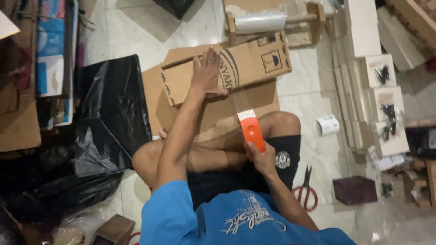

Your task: Packing a metal rack into a cardboard box, sealing it with tape, and using scissors to trim the box.

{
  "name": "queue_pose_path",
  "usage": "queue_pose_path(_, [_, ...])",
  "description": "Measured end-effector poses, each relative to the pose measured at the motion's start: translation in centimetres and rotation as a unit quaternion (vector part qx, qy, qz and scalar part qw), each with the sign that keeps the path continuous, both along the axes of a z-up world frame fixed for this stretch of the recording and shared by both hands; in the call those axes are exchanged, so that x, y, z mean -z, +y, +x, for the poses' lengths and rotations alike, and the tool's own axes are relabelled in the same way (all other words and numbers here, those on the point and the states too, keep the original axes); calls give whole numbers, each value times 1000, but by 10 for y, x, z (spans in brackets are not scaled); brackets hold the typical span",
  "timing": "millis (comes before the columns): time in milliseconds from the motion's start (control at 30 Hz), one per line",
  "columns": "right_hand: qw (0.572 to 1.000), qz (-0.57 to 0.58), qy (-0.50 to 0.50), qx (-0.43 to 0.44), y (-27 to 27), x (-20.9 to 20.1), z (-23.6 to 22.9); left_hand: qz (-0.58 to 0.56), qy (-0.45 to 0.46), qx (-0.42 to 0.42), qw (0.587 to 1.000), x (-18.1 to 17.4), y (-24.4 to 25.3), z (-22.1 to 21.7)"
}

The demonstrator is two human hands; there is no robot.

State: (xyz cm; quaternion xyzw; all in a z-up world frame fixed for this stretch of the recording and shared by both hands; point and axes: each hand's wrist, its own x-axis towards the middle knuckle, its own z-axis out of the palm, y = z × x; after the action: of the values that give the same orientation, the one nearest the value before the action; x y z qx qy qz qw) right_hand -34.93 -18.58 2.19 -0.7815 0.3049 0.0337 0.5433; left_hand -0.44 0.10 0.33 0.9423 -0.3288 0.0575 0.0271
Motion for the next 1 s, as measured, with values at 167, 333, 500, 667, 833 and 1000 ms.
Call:
queue_pose_path(167, [998, 46, 35, 11, -7, -17, -13, 40, 70, -3, 997, 61, -3, 23])
queue_pose_path(333, [998, 56, 41, 11, 0, -8, -16, 41, 310, -15, 950, -43, 15, -24])
queue_pose_path(500, [996, 79, -40, 0, 18, 42, 30, -89, 435, -62, 894, -10, 22, 0])
queue_pose_path(667, [995, 73, -56, -33, 26, 26, 79, -19, 239, -82, 967, 1, 28, -10])
queue_pose_path(833, [995, 67, -45, -52, 34, 36, 126, 173, 246, -52, 952, -35, 16, -80])
queue_pose_path(1000, [995, 76, -57, -29, 28, 10, 128, 39, 3, -62, 997, -4, 20, -78])
